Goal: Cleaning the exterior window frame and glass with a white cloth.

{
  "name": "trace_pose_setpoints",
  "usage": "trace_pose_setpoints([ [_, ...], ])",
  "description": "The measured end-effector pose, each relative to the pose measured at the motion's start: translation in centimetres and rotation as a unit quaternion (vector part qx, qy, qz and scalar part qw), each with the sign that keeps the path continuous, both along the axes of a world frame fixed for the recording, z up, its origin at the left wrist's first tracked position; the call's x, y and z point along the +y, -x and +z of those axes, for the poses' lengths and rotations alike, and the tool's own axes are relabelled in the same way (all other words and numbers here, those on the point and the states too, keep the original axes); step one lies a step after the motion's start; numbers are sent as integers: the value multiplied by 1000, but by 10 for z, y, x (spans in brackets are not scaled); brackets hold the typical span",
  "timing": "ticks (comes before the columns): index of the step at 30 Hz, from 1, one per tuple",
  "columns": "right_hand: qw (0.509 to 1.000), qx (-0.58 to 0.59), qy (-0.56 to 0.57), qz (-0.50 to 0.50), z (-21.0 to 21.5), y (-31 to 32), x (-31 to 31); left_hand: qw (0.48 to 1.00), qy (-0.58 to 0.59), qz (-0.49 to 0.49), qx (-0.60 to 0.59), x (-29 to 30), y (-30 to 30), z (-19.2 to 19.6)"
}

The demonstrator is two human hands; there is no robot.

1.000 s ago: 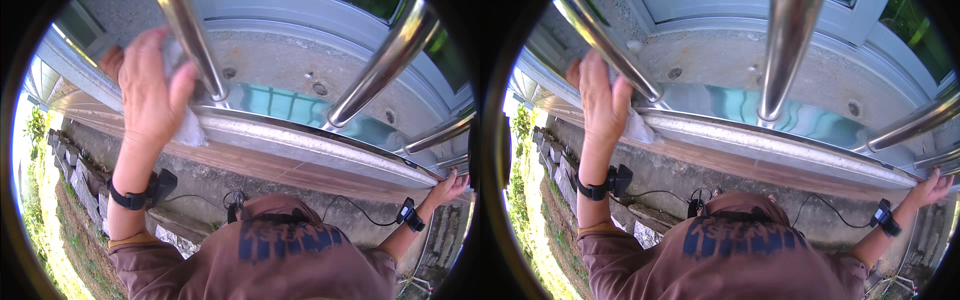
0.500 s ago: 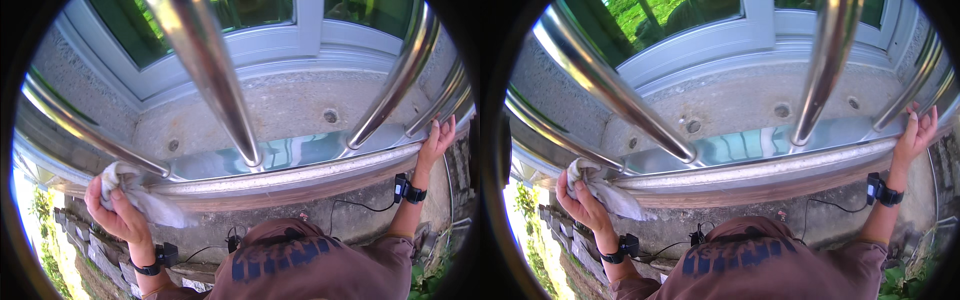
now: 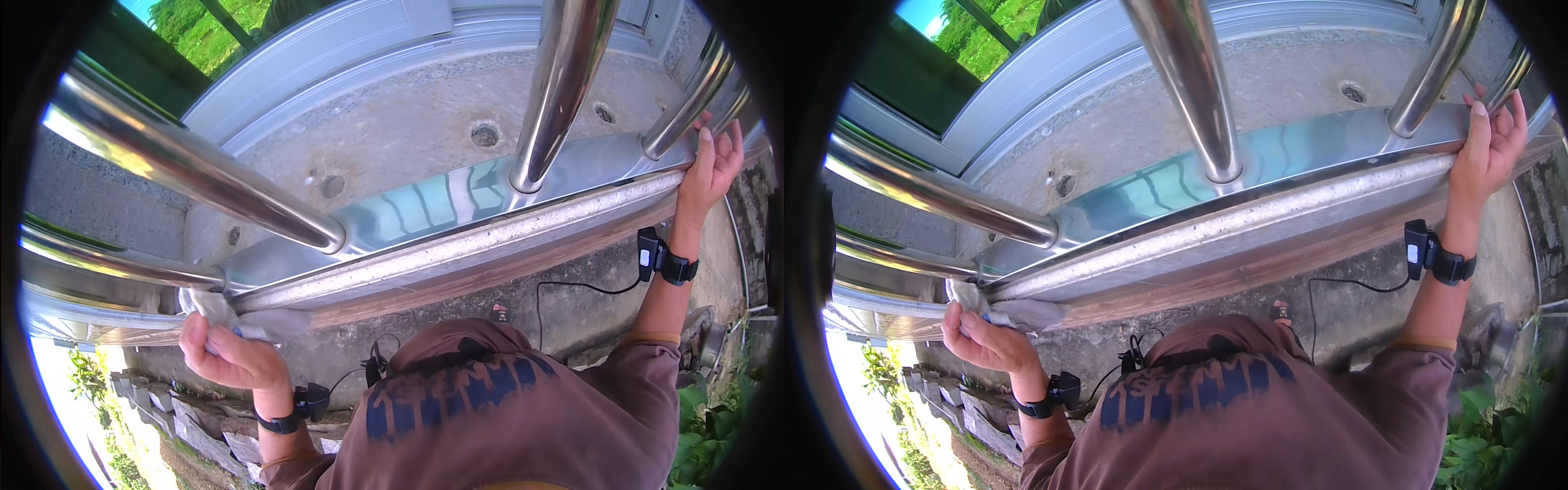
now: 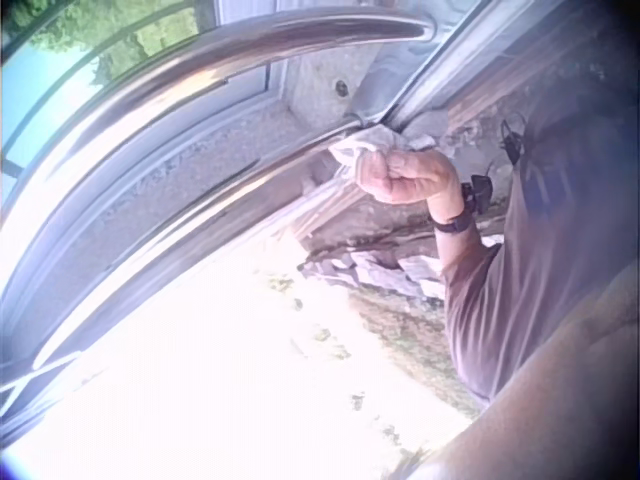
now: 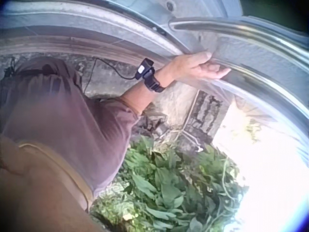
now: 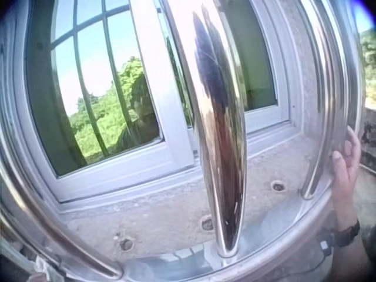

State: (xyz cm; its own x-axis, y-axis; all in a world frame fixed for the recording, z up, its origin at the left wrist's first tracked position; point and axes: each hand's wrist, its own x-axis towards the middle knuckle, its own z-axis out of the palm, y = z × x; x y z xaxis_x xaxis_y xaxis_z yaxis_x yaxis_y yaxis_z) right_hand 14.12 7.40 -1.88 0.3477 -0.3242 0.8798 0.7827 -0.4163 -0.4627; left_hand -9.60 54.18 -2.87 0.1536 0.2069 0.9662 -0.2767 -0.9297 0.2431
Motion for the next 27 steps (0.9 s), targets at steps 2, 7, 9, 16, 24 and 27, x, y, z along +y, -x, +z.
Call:
trace_pose_setpoints([
  [2, 1000, -2, 0, 1, -3, 0, 0, 981, -172, 22, 83, -23, -4, 10],
  [7, 1000, 2, 3, 8, -4, 3, -4, 989, -120, -82, 34, -41, -15, 23],
  [9, 1000, 5, 24, -16, -2, 6, -4, 984, -130, 11, 119, -50, -20, 35],
  [16, 999, 17, 32, -12, -1, 4, -12, 976, -75, -39, 199, -80, -35, 34],
  [24, 999, 22, 36, 26, -12, -11, -33, 952, -172, 17, 252, -50, -23, 41],
  [27, 999, 32, 21, 3, -16, -12, -40, 957, -206, 59, 196, -37, -19, 34],
])
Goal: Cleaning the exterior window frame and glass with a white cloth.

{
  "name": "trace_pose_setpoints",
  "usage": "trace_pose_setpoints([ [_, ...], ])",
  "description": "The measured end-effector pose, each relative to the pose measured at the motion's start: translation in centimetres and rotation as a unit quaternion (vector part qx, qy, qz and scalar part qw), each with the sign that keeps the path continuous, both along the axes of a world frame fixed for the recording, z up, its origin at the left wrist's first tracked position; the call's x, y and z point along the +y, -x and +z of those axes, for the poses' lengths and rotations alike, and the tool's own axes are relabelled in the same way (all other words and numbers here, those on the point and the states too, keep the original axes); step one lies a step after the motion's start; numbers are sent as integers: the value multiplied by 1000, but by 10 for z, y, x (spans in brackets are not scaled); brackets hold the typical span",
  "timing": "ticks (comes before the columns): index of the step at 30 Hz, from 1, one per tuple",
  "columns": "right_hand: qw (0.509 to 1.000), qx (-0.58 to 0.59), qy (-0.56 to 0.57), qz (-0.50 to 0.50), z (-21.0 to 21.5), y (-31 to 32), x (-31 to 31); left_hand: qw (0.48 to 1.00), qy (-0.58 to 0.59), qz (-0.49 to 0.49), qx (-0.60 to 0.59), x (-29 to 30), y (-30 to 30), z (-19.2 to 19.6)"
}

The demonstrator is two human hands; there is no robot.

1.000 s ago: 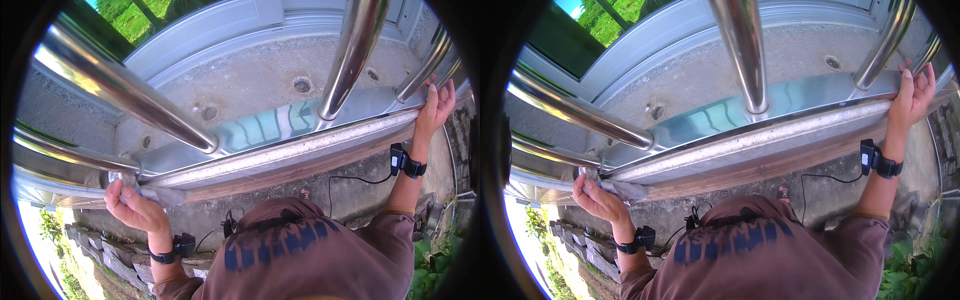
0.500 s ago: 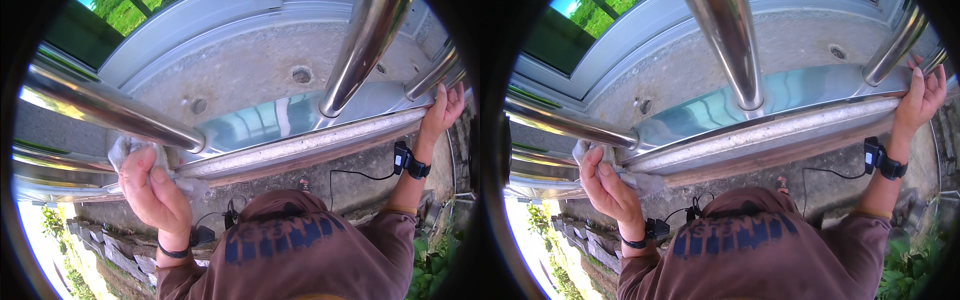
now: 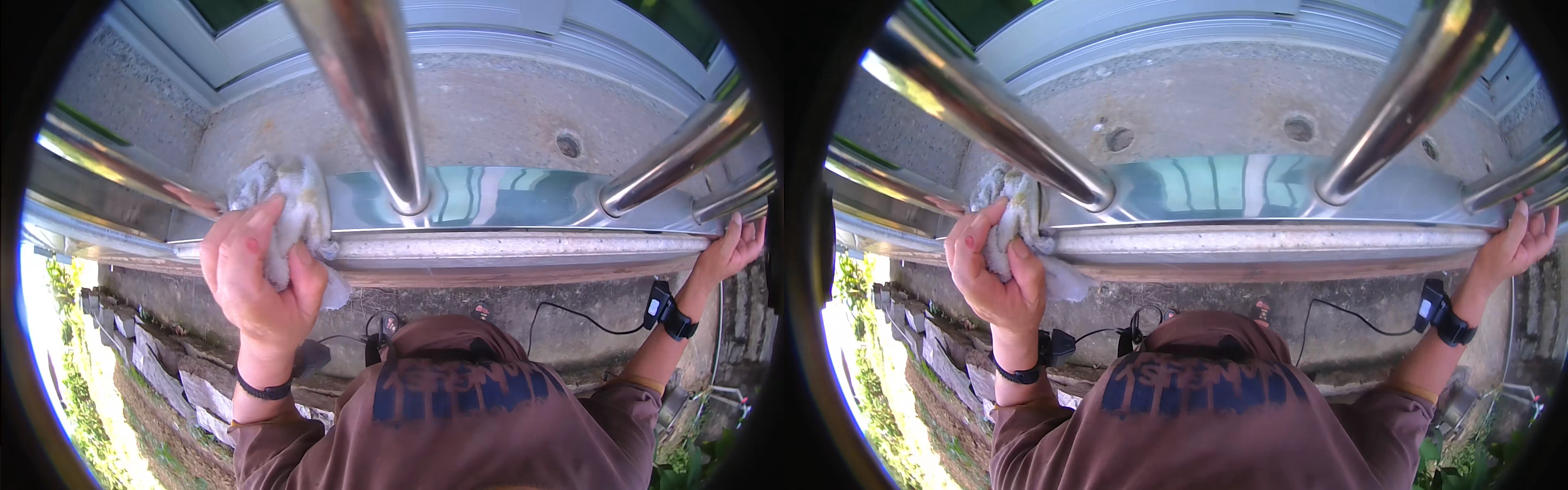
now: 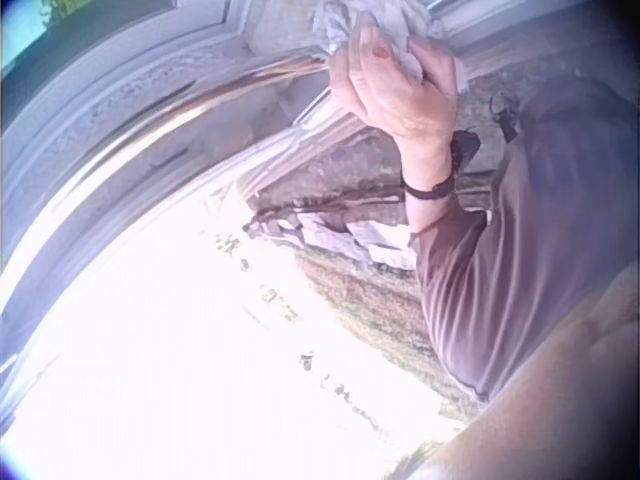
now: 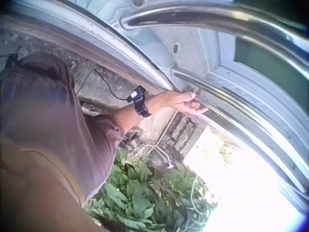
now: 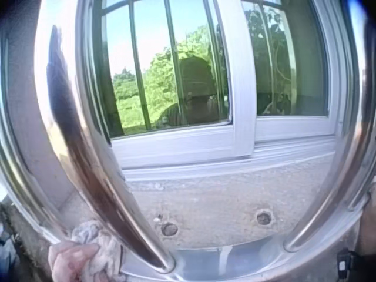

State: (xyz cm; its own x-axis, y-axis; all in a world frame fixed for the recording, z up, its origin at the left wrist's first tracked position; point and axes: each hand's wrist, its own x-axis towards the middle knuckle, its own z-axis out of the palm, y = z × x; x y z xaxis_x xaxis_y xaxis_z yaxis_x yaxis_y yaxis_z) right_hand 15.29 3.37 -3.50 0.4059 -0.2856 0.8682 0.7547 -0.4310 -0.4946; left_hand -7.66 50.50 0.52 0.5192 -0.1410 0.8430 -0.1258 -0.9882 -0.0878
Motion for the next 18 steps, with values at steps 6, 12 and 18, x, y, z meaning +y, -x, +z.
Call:
trace_pose_setpoints([
  [6, 999, -18, 2, -47, -2, -6, -16, 1000, 23, -17, 0, 17, 38, -4],
  [12, 1000, -9, -9, -20, 0, 0, 0, 900, 330, 44, -280, 24, 10, 15],
  [18, 999, -4, -39, -17, -1, 1, -4, 934, 347, -74, -39, 47, 9, 1],
])
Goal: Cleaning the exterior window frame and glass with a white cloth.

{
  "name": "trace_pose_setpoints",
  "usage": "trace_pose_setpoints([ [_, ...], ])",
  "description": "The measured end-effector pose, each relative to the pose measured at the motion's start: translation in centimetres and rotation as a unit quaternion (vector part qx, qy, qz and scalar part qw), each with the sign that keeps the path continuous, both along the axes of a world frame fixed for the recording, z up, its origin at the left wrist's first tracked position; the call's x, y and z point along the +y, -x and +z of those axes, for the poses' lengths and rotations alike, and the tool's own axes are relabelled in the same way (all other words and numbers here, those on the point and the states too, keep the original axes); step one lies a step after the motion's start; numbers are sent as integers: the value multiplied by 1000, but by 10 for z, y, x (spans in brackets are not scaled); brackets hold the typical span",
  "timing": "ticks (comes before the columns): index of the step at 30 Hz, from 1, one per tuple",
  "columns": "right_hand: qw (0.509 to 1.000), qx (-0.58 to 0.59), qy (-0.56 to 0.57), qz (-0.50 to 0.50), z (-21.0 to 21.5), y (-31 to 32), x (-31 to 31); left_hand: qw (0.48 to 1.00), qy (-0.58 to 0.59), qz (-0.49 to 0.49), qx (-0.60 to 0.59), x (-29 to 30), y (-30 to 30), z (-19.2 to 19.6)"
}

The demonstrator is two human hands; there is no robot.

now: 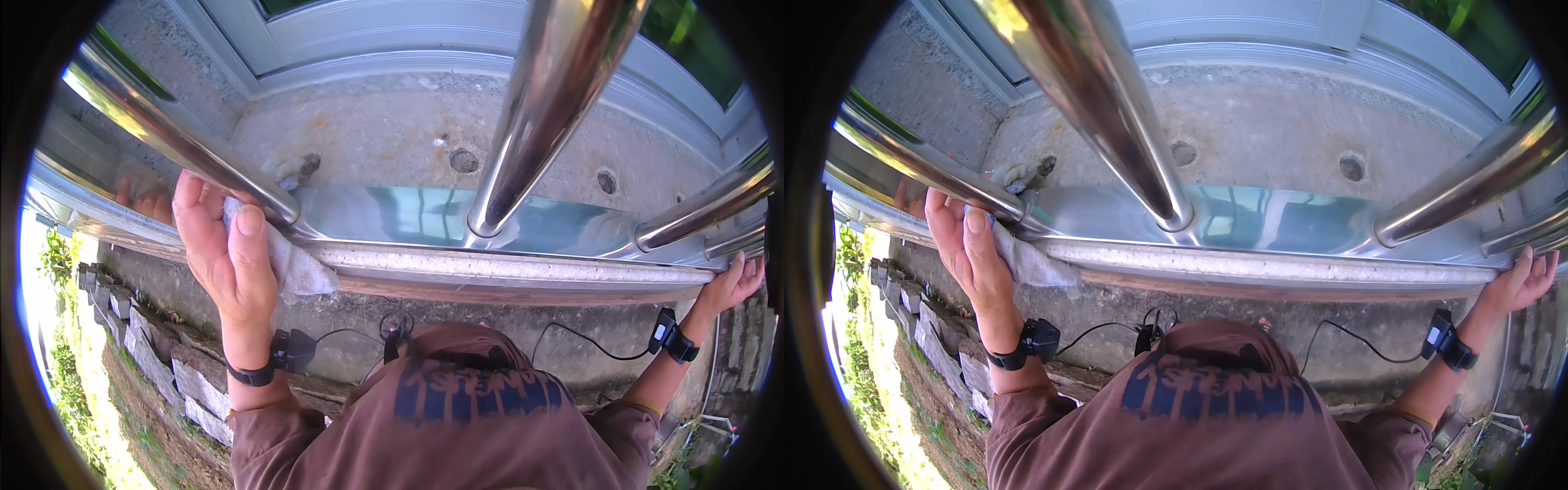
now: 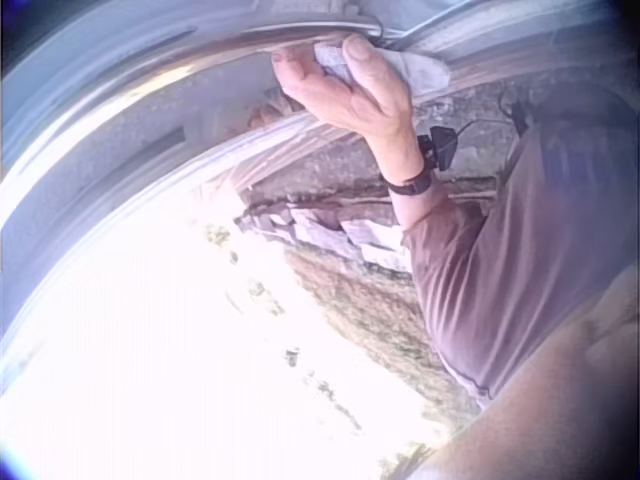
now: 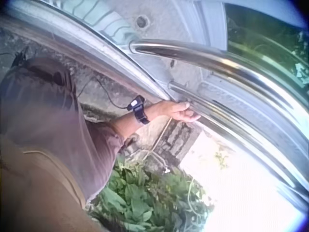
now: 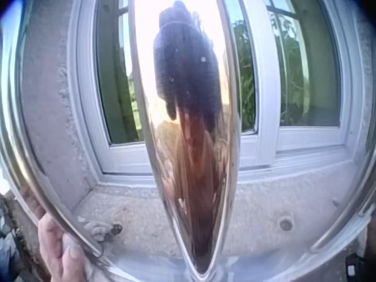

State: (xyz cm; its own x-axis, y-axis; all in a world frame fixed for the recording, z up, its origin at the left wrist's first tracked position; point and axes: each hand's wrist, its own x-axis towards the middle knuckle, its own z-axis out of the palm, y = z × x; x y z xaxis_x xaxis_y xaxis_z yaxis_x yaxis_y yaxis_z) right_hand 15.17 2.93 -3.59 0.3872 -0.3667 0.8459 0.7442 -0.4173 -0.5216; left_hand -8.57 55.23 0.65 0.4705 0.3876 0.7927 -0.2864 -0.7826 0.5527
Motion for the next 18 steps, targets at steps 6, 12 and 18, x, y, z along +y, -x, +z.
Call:
trace_pose_setpoints([
  [6, 1000, -5, 1, 5, 4, 2, 11, 953, -264, 146, -22, 41, 26, -14],
  [12, 1000, -5, 7, -9, 1, -2, 4, 967, -177, 177, -44, 13, 13, -23],
  [18, 1000, -16, 6, 8, 12, 11, 33, 975, -103, 105, -169, -12, -7, -35],
])
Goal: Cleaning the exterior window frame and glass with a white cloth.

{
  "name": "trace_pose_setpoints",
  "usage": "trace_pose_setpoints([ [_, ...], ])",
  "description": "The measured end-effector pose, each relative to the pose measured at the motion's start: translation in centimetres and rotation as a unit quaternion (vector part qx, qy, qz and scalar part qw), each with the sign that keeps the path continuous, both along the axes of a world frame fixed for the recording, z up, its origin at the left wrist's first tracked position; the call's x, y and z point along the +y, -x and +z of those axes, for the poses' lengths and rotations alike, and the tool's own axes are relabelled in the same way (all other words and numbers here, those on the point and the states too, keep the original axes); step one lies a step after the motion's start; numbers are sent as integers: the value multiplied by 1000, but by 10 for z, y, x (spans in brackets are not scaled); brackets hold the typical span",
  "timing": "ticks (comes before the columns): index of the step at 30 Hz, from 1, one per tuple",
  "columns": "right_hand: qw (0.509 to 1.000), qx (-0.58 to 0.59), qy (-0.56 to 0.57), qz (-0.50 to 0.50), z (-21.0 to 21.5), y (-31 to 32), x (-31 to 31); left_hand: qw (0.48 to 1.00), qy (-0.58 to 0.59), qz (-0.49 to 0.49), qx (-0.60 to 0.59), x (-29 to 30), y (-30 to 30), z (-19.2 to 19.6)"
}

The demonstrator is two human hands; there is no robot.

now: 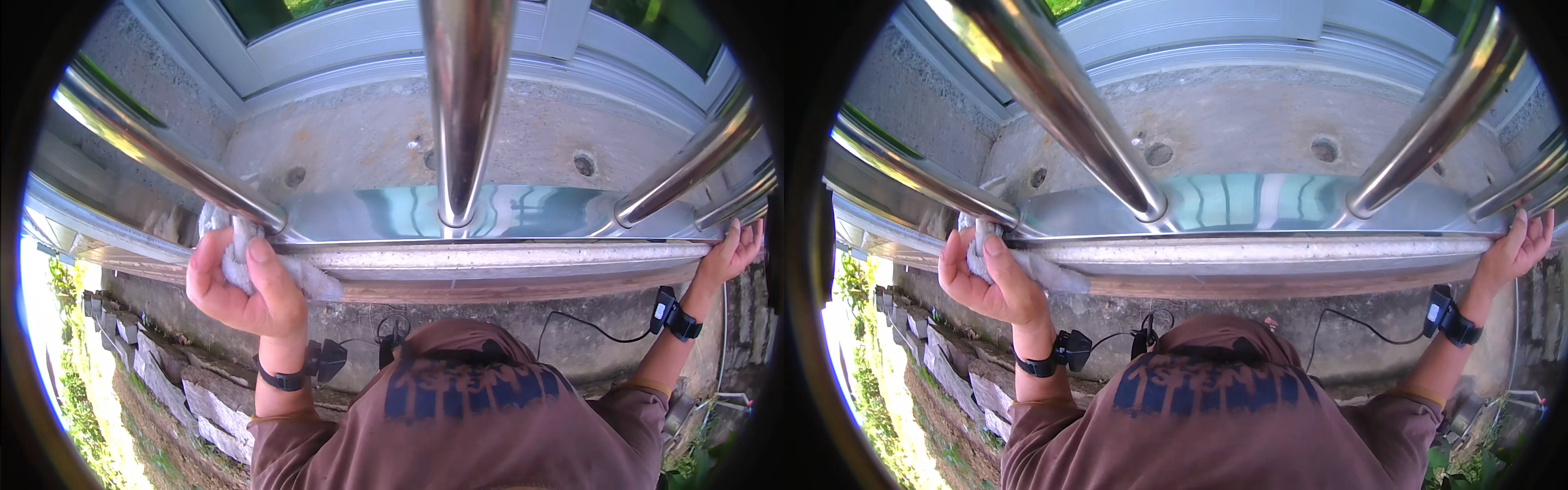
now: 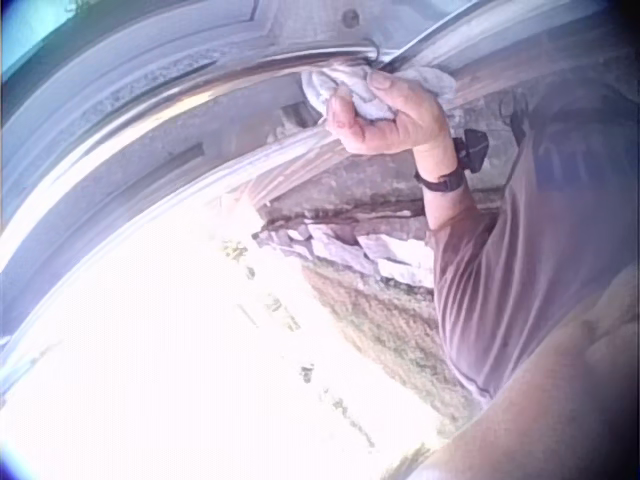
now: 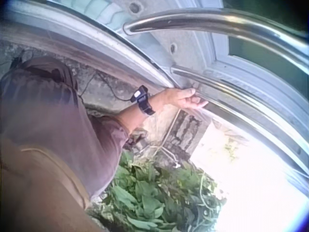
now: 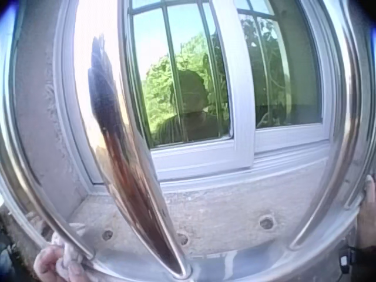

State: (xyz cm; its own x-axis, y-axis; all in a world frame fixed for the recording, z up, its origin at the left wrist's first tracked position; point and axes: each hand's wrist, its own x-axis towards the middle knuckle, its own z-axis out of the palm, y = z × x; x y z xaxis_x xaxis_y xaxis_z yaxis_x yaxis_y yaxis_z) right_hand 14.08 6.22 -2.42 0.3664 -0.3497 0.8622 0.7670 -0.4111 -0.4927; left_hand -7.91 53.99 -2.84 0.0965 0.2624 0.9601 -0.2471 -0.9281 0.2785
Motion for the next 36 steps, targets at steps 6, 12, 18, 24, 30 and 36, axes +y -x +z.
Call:
trace_pose_setpoints([
  [6, 999, 13, 2, -29, 1, 9, -2, 948, -280, 121, 88, -12, 10, 5],
  [12, 1000, 22, 15, -2, 0, 4, 8, 959, -179, 44, 214, -68, -16, 42],
  [18, 1000, 6, 18, 12, -2, -3, 9, 951, -91, -88, 283, -73, -13, 47],
  [24, 998, 34, 48, -28, -3, 2, 4, 940, -72, 0, 333, -58, -46, 104],
  [30, 999, 27, 42, -11, -2, -1, 6, 830, -226, 15, 510, -38, -78, 109],
  [36, 998, 38, 41, -16, 2, 4, 13, 715, -127, -110, 679, -37, -87, 114],
])
